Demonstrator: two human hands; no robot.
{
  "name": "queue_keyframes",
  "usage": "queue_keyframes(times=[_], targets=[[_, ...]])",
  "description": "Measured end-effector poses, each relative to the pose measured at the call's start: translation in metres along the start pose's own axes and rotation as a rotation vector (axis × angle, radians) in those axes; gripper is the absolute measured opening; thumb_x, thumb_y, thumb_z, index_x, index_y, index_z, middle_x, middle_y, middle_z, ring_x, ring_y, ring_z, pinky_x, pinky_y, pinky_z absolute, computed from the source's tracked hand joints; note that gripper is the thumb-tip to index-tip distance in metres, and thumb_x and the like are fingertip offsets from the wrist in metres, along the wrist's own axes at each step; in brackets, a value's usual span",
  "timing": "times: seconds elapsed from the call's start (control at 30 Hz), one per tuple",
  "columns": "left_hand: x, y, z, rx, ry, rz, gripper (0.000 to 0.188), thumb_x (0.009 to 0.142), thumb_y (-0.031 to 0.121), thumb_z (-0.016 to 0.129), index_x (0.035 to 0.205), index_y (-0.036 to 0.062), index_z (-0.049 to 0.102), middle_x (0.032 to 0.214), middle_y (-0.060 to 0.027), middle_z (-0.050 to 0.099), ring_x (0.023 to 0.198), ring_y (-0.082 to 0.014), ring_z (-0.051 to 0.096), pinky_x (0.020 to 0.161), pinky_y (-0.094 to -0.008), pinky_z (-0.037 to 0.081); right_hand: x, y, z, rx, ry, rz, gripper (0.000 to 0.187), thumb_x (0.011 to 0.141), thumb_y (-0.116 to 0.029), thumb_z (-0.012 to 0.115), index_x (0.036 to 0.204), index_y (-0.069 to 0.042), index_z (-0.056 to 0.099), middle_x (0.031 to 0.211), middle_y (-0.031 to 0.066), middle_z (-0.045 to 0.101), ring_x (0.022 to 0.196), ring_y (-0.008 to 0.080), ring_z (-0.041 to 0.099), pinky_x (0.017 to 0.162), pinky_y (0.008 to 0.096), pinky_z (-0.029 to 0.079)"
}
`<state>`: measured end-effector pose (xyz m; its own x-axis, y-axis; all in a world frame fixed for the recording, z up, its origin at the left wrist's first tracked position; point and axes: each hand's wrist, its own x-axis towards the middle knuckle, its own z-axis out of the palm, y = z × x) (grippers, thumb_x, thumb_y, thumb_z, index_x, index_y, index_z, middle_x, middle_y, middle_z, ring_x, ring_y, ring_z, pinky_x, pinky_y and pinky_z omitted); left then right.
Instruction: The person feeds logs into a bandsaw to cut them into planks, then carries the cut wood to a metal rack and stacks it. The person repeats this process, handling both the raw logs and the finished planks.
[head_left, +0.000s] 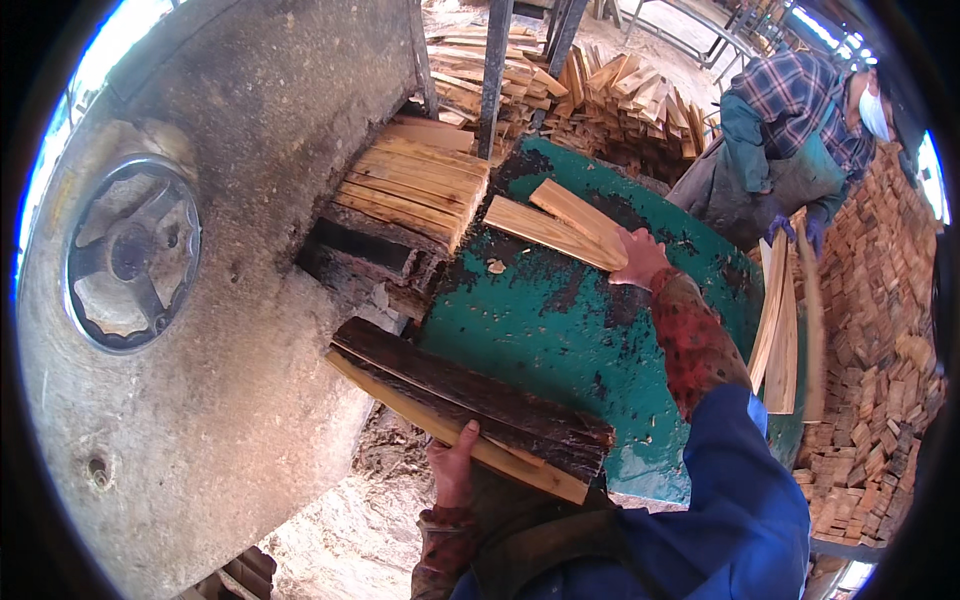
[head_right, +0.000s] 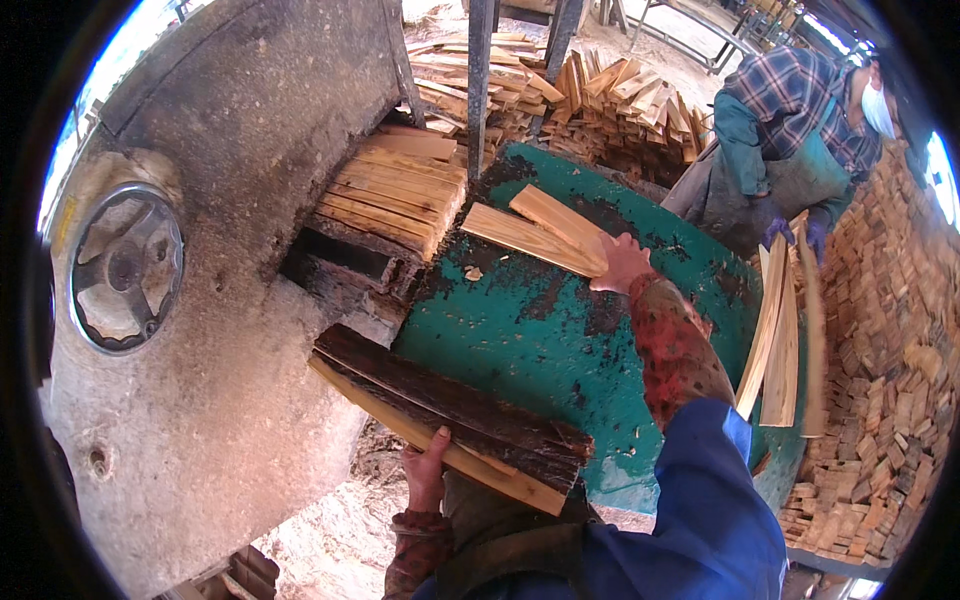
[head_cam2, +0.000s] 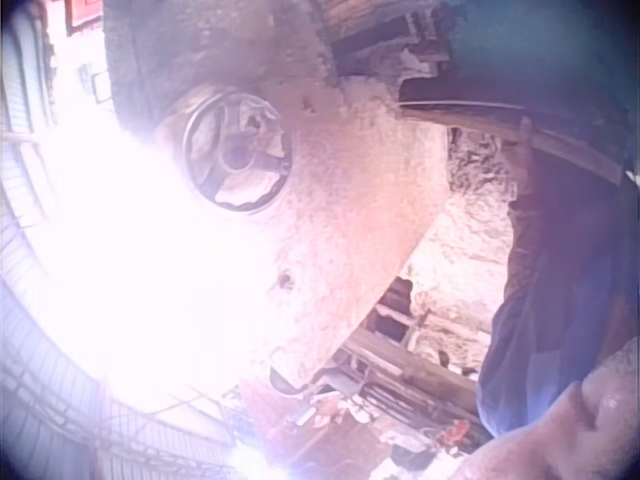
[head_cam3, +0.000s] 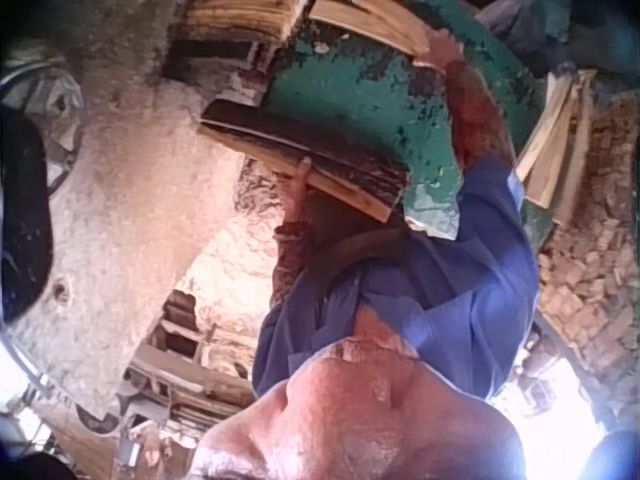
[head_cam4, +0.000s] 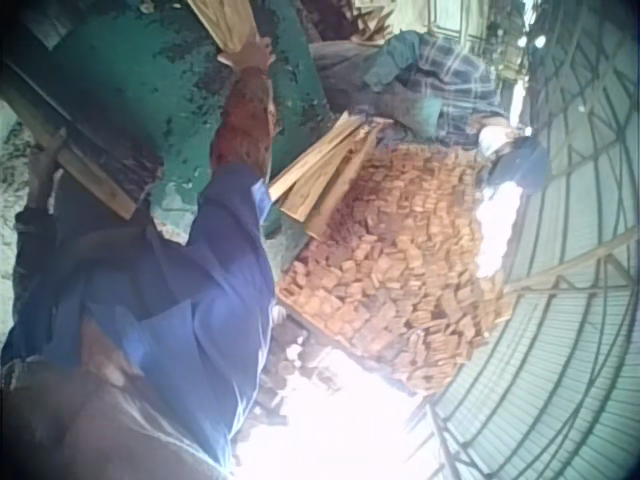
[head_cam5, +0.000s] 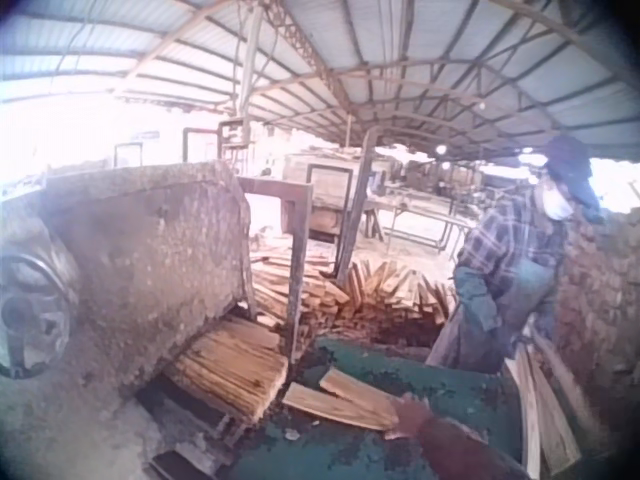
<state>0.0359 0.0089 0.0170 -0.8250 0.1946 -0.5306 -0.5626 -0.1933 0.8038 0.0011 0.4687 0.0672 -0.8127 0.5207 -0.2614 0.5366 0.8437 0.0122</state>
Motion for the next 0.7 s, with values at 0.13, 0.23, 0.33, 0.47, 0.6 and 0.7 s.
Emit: queue_keyframes(times=[0.13, 0.23, 0.33, 0.47, 0.6, 0.7], targets=[[0.001, -0.001, -0.003, 0.037, 0.002, 0.015, 0.045, 0.08, 0.018, 0.08, 0.115, -0.0037, 0.06, 0.105, -0.0073, 0.065, 0.09, -0.0153, 0.06, 0.081, -0.0297, 0.05, -0.035, -0.018, 0.01, 0.079, 0.123, -0.011, 0.091, 0.059, -0.026, 0.08, 0.138, -0.01, 0.037, 0.112, 0.0228, 0.052, 0.106, 0.0427, 0.055, 0.089, 0.0487, 0.047], [0.001, 0.001, 0.001, 0.013, -0.018, -0.009, 0.045, 0.08, 0.018, 0.079, 0.114, -0.0039, 0.06, 0.105, -0.0074, 0.065, 0.09, -0.0157, 0.06, 0.081, -0.0298, 0.05, -0.062, -0.012, 0.024, 0.129, 0.174, -0.05, 0.088, 0.06, -0.023, 0.08, 0.136, -0.009, 0.038, 0.111, 0.0226, 0.052, 0.105, 0.0431, 0.055, 0.087, 0.0492, 0.049], [0.001, 0.0, -0.001, 0.079, 0.003, 0.021, 0.044, 0.08, 0.019, 0.079, 0.114, -0.0037, 0.061, 0.105, -0.0075, 0.065, 0.091, -0.0156, 0.061, 0.081, -0.0304, 0.05, -0.099, -0.01, 0.032, 0.163, 0.169, -0.087, 0.083, 0.061, -0.018, 0.077, 0.134, -0.009, 0.039, 0.108, 0.0233, 0.052, 0.101, 0.0437, 0.056, 0.084, 0.0492, 0.05], [-0.005, 0.013, 0.001, 0.132, 0.025, -0.029, 0.041, 0.08, 0.02, 0.079, 0.109, -0.0037, 0.064, 0.102, -0.0072, 0.067, 0.088, -0.0147, 0.061, 0.079, -0.0302, 0.05, -0.164, -0.014, 0.036, 0.246, 0.052, -0.136, 0.081, 0.061, -0.018, 0.076, 0.134, -0.009, 0.042, 0.11, 0.0217, 0.052, 0.099, 0.0435, 0.058, 0.083, 0.0483, 0.051], [-0.001, 0.004, -0.002, 0.056, 0.023, 0.003, 0.036, 0.082, 0.016, 0.079, 0.108, -0.0048, 0.066, 0.101, -0.0065, 0.069, 0.089, -0.0126, 0.062, 0.08, -0.0282, 0.05, -0.208, -0.022, 0.042, 0.345, -0.01, -0.288, 0.074, 0.064, -0.019, 0.075, 0.132, -0.008, 0.048, 0.114, 0.0189, 0.053, 0.099, 0.0418, 0.059, 0.083, 0.0464, 0.051], [0.0, 0.003, -0.001, 0.037, 0.021, 0.007, 0.036, 0.081, 0.016, 0.079, 0.108, -0.0045, 0.066, 0.101, -0.0062, 0.069, 0.089, -0.0125, 0.062, 0.08, -0.0282, 0.05, -0.213, -0.049, 0.033, 0.387, -0.088, -0.372, 0.073, 0.065, -0.019, 0.073, 0.132, -0.008, 0.049, 0.117, 0.0192, 0.053, 0.097, 0.0418, 0.06, 0.082, 0.0443, 0.052]])
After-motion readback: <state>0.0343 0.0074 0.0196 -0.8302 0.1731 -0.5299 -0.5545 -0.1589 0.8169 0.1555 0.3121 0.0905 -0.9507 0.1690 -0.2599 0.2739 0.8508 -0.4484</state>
